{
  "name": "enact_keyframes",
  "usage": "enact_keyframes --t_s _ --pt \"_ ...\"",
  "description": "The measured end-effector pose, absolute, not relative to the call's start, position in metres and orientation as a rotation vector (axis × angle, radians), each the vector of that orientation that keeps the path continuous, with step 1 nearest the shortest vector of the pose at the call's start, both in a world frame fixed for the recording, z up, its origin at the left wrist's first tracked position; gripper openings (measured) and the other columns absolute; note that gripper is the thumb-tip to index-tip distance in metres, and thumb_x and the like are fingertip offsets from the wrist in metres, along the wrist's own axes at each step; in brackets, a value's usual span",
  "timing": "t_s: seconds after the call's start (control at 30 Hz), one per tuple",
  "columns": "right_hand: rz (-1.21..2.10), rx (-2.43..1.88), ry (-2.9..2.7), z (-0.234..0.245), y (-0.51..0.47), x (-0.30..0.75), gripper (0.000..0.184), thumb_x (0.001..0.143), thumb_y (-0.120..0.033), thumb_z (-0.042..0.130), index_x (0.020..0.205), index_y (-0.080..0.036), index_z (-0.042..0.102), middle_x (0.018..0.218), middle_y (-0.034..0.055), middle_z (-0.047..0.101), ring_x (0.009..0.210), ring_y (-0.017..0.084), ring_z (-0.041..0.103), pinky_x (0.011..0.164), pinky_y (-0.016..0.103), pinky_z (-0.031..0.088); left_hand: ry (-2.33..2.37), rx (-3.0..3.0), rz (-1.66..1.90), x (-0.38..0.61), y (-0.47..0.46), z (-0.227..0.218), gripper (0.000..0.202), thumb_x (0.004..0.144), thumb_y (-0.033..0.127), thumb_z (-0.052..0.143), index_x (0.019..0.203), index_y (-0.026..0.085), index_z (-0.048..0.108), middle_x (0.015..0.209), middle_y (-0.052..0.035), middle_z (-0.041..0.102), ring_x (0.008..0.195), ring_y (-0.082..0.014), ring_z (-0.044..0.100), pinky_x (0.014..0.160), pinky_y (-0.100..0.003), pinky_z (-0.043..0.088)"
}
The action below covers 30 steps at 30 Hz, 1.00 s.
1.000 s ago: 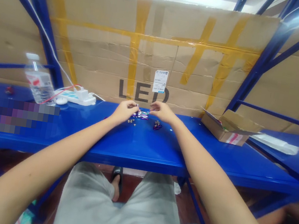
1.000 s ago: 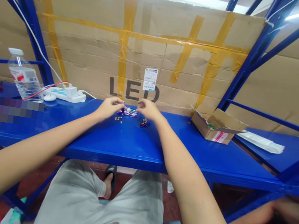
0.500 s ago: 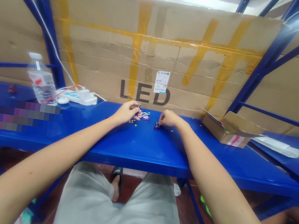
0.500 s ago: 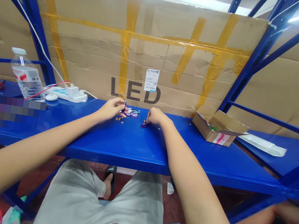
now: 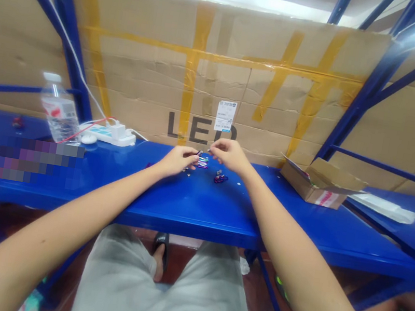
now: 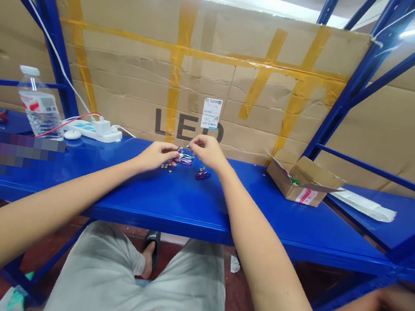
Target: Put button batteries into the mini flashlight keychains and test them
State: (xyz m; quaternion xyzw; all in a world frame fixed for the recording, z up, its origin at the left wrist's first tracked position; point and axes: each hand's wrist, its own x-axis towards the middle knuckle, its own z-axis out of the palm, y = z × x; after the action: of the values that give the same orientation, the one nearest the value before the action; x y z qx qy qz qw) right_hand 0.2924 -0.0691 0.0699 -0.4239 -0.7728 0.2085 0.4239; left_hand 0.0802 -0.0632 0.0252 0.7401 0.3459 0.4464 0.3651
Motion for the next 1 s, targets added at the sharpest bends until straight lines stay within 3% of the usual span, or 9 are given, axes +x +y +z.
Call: enact_keyframes --t_s 0.17,0.43,0.63,0.8,1.0 --pt "0.287 -0.982 -2.039 0.06 -0.071 0.277 0.011 0.085 -0.023 0.059 0.082 -0.016 0.068 0.075 0.0025 0.067 0.07 0.015 0.056 0.066 0.026 0.043 0.875 2.011 1.144 0.079 -0.066 0.025 0.02 0.086 0.032 0.068 0.094 0.014 0.072 0.081 -0.0055 0.073 0.069 -0.0175 0.069 0.068 -0.032 0.055" --pt "0.322 -0.959 -2.096 0.057 -0.068 0.282 0.01 0.086 -0.021 0.058 0.082 -0.016 0.066 0.076 0.0027 0.067 0.072 0.016 0.058 0.07 0.027 0.044 0.889 2.031 1.132 0.079 -0.066 0.021 0.019 0.093 0.035 0.057 0.096 0.017 0.061 0.075 -0.0026 0.066 0.056 -0.0131 0.057 0.051 -0.025 0.045" --pt "0.312 -0.991 -2.149 0.053 -0.069 0.28 0.009 0.087 -0.018 0.058 0.084 -0.017 0.066 0.074 0.0013 0.066 0.071 0.015 0.058 0.07 0.026 0.043 0.988 2.295 1.128 0.077 -0.067 0.024 0.021 0.093 0.036 0.053 0.088 0.018 0.062 0.076 -0.0017 0.064 0.072 -0.0171 0.058 0.068 -0.029 0.045" --pt "0.206 -0.993 -2.219 0.054 -0.071 0.28 0.013 0.088 -0.014 0.055 0.081 -0.017 0.065 0.073 0.0021 0.066 0.072 0.015 0.058 0.071 0.025 0.041 1.101 2.39 1.1 0.078 -0.069 0.027 0.035 0.098 0.037 0.04 0.07 0.02 0.052 0.069 -0.0016 0.059 0.07 -0.0182 0.055 0.067 -0.03 0.041" --pt "0.082 -0.956 -2.417 0.056 -0.076 0.28 0.021 0.086 -0.009 0.049 0.072 -0.017 0.063 0.069 0.0025 0.065 0.067 0.014 0.053 0.069 0.025 0.038 1.078 2.508 1.092 0.078 -0.072 0.022 0.021 0.095 0.034 0.049 0.082 0.02 0.058 0.077 -0.0032 0.065 0.073 -0.0201 0.06 0.069 -0.031 0.044"
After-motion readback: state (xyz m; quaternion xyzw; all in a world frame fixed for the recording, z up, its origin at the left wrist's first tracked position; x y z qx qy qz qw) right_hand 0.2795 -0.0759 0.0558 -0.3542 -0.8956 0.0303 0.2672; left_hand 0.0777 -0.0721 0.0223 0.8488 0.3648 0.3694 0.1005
